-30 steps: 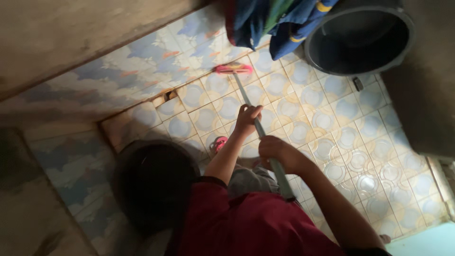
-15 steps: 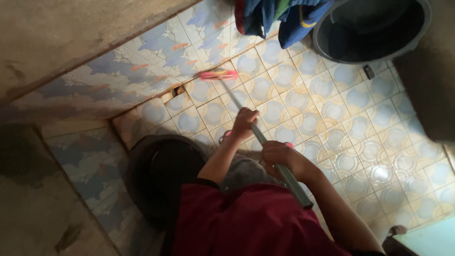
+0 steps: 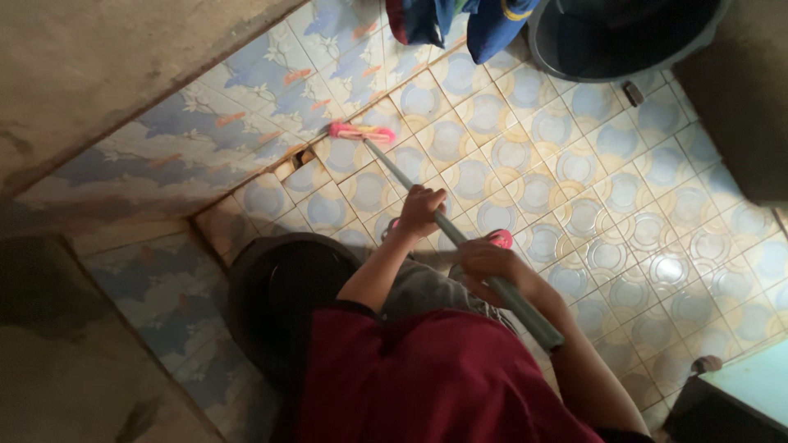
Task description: The person sweeps a tiled floor with a long-handled brush, pushing debris toward a bucket, and then moves toward a doorway to sweep the threshold.
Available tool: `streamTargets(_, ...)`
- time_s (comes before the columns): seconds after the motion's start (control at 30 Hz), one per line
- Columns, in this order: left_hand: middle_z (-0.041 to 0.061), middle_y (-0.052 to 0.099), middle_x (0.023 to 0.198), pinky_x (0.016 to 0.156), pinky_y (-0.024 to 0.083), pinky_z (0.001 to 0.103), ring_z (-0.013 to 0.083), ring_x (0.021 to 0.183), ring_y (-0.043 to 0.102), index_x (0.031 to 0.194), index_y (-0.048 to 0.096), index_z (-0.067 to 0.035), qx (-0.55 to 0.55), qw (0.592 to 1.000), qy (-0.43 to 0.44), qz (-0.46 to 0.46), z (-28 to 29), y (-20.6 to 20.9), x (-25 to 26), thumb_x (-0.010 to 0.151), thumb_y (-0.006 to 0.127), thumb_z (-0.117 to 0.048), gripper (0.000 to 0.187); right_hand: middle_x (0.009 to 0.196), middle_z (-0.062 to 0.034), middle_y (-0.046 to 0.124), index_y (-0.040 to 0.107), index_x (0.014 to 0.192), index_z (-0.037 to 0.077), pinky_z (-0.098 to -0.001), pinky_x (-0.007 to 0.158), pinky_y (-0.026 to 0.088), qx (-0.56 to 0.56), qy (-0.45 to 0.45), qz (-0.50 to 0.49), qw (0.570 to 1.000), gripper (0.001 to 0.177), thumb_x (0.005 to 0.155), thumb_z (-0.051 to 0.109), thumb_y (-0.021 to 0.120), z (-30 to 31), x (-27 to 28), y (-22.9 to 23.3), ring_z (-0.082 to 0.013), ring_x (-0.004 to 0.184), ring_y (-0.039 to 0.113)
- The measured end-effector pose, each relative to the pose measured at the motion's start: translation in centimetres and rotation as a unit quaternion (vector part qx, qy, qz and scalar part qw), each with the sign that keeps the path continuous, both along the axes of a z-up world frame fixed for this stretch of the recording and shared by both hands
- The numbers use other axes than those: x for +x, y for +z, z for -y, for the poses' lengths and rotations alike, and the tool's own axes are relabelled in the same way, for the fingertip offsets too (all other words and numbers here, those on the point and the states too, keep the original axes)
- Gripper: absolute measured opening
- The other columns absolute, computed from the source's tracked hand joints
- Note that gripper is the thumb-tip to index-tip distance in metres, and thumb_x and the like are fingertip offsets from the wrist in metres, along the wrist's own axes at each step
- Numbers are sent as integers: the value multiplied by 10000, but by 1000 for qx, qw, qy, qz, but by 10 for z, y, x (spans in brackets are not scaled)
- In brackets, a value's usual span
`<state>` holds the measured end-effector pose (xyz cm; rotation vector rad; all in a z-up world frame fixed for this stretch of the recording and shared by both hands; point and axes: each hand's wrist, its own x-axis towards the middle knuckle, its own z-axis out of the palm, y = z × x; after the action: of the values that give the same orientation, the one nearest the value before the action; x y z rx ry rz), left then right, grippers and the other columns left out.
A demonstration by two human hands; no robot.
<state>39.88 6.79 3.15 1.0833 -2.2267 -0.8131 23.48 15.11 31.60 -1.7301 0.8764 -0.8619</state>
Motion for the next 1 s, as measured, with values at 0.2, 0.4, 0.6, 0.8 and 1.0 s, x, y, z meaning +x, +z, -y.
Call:
streamTargets(0.2, 11, 629, 711, 870, 422, 423, 234, 740, 650, 918, 570, -129, 0, 996, -47, -75, -9, 8, -49, 819, 631, -128, 116, 691, -107, 487, 489, 694, 33, -424, 817, 512, -15, -38, -71, 997, 211, 804, -4, 664, -16, -8, 15, -302, 708, 526)
streamTargets(0.4, 13, 618, 712, 874, 422, 426, 252, 755, 650, 906, 532, -129, 15, 990, -114, -78, -19, 5, -59, 857, 601, -147, 87, 696, -103, 494, 480, 688, 24, -422, 690, 454, 24, -34, -43, 998, 251, 804, 18, 703, -16, 1, 5, -304, 688, 509)
streamTargets(0.6, 30, 578, 606, 860, 416, 434, 252, 640, 628, 791, 525, -118, 26, 993, -117, -9, -10, 10, -23, 881, 631, -180, 153, 708, -104, 487, 511, 712, -3, -417, 696, 438, 38, -52, 31, 997, 197, 813, -34, 677, -23, -3, 13, -287, 704, 491)
streamTargets(0.8, 42, 611, 680, 855, 423, 426, 262, 686, 637, 911, 581, -111, -27, 993, -95, -65, -7, 17, -40, 828, 605, -139, 91, 758, -110, 520, 517, 736, -3, -429, 772, 477, 13, -105, 15, 994, 179, 828, -36, 667, -36, -7, 27, -298, 749, 535)
streamTargets(1.0, 40, 651, 706, 868, 457, 426, 282, 718, 663, 900, 558, -111, 48, 973, -198, -107, -12, 21, -93, 797, 603, -118, 112, 731, -104, 548, 528, 687, 26, -410, 717, 493, 28, -131, -66, 989, 189, 734, -16, 706, -34, -12, 15, -304, 715, 554)
